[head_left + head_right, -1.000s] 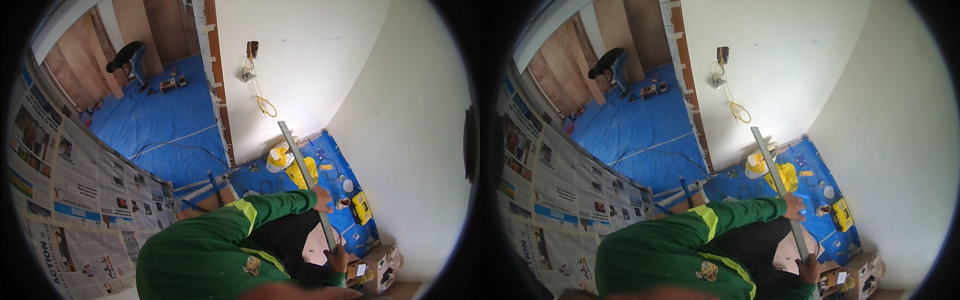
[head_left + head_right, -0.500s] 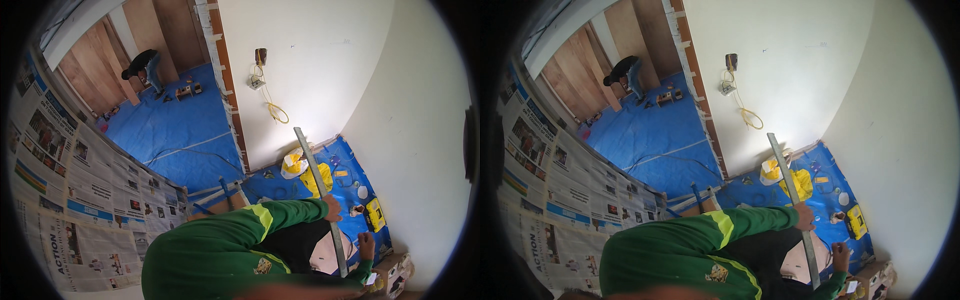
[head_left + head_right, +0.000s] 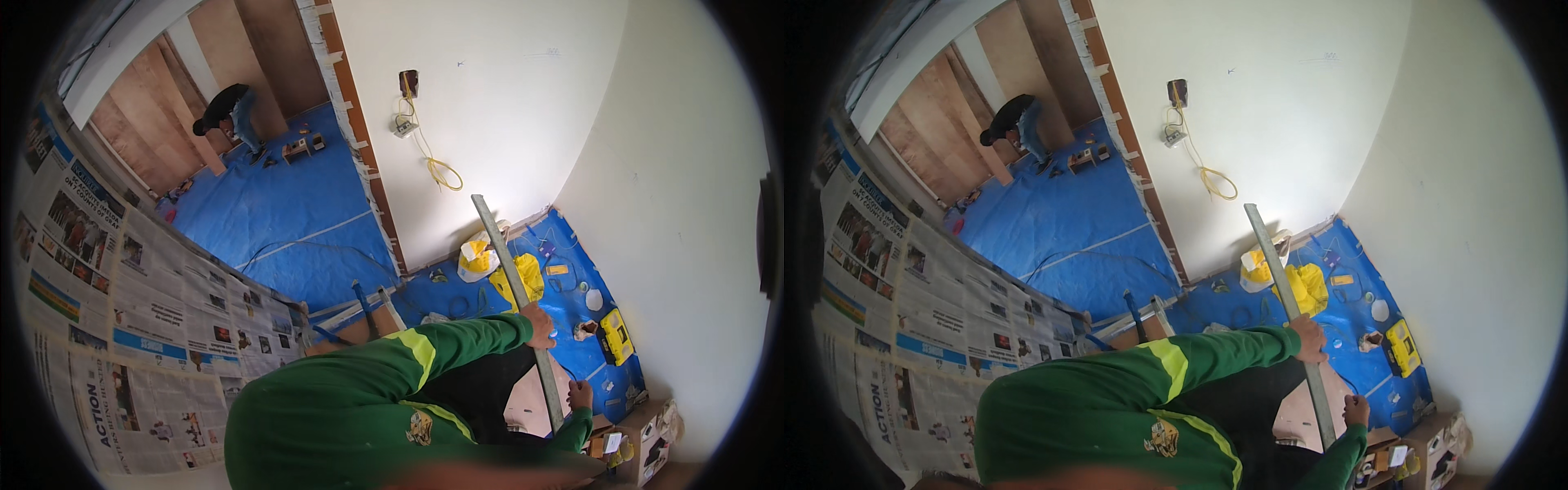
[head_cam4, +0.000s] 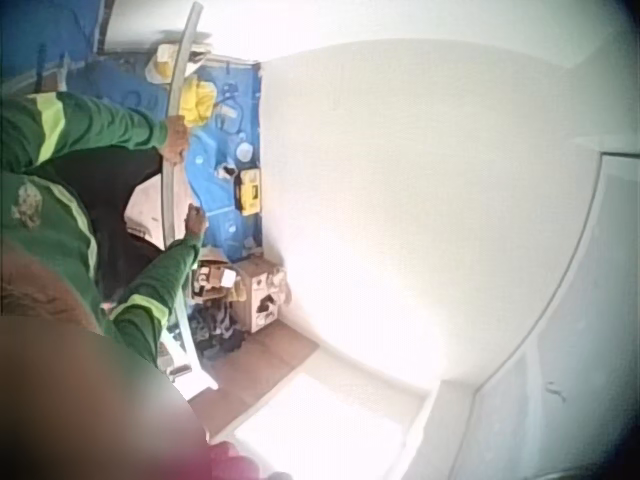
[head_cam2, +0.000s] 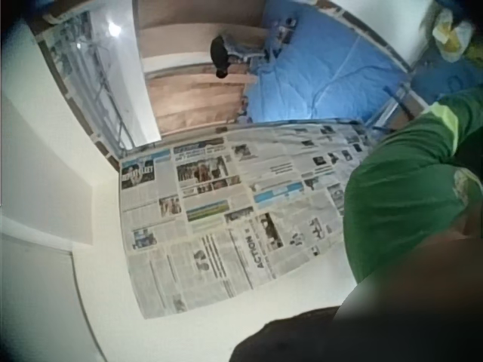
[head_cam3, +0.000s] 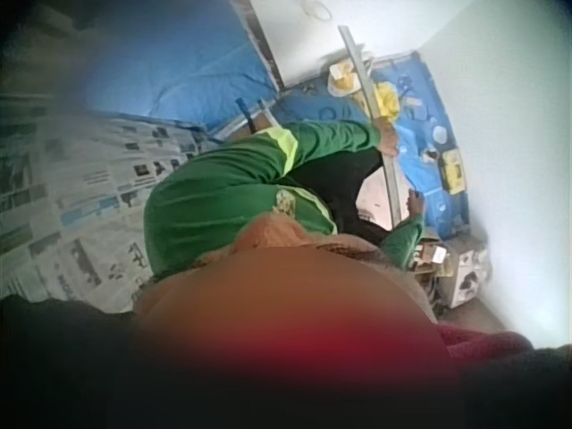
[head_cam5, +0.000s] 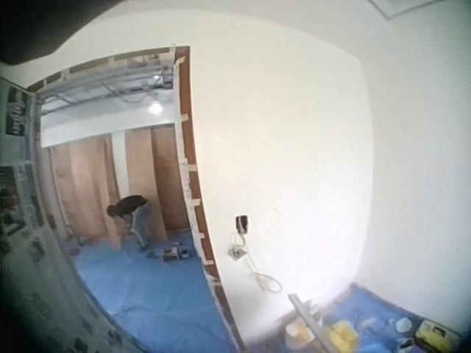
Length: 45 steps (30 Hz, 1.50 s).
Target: The person measures a metal strip with a tape measure and marks it with a pencil. They then use tin snips to cut the strip into smaller pieces while sitting on the floor.
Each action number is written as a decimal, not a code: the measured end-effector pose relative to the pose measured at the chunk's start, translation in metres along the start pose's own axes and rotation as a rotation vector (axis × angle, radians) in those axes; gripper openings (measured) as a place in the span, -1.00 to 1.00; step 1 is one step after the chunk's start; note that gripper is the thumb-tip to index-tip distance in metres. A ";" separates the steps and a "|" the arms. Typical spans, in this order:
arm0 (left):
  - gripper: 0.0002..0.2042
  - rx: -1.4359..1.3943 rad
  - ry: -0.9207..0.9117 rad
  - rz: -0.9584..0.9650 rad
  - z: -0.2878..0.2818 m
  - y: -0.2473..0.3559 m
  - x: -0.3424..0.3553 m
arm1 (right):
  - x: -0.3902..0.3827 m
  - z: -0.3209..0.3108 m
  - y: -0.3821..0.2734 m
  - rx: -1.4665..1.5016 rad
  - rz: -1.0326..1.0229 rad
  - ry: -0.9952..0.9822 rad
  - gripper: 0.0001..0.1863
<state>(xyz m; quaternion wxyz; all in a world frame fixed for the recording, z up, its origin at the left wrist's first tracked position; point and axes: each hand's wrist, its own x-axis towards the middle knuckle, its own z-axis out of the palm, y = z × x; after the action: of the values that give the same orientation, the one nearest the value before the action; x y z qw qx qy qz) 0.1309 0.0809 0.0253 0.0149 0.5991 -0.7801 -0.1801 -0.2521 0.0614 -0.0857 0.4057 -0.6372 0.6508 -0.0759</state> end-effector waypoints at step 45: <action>-0.45 0.021 0.065 0.005 0.003 0.007 -0.001 | -0.024 -0.003 -0.007 -0.061 0.153 -0.177 -0.59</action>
<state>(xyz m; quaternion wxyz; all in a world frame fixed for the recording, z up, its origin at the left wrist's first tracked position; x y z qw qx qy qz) 0.1244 0.0844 0.0245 0.0342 0.6029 -0.7824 -0.1521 -0.2515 0.0805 -0.0690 0.4467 -0.6017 0.6613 0.0316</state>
